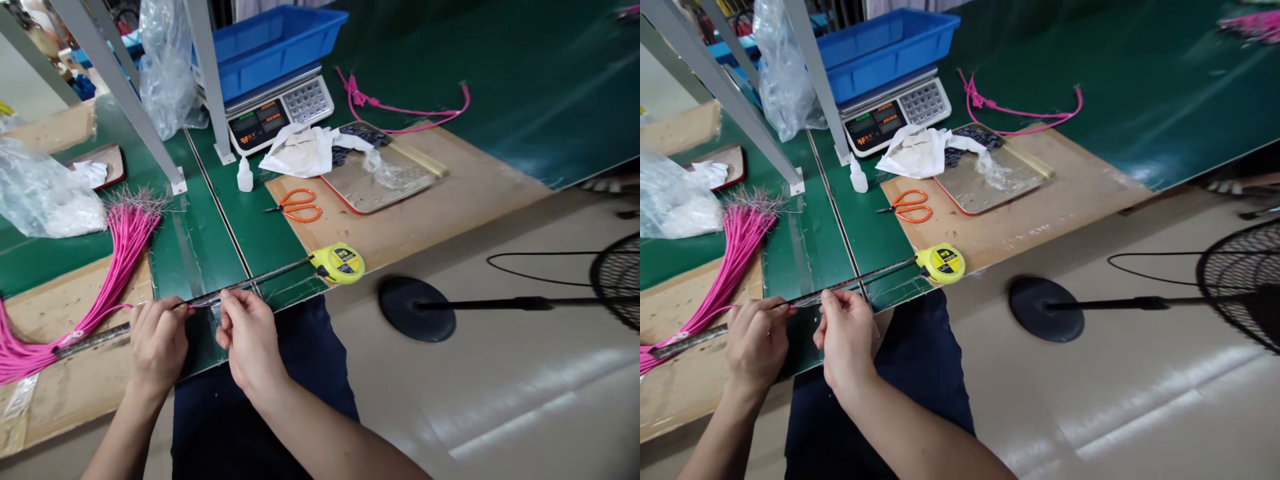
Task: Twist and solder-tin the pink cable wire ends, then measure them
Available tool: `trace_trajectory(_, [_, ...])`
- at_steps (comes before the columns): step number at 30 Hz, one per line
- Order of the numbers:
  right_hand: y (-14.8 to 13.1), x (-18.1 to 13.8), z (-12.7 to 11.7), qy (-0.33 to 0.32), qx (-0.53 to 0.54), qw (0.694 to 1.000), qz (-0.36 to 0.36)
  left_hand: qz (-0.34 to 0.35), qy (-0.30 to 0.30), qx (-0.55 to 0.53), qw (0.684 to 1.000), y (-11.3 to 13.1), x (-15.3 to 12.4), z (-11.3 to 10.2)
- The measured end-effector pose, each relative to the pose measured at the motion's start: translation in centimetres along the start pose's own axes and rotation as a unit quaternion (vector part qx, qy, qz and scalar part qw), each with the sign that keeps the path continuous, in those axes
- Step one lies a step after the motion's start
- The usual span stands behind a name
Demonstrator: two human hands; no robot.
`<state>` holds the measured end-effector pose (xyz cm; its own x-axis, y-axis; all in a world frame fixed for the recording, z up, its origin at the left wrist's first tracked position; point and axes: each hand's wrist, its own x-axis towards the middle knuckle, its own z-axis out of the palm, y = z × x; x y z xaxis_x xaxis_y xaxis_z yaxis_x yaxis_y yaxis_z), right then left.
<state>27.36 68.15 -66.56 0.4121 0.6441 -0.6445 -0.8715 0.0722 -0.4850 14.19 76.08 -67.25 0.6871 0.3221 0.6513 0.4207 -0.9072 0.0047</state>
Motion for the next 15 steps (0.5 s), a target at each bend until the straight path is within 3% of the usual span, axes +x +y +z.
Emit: trace_trajectory(15, [0.14, -0.05, 0.08, 0.030, -0.003, 0.999, 0.014, -0.003, -0.005, 0.006, 1.000, -0.12, -0.04, 0.06])
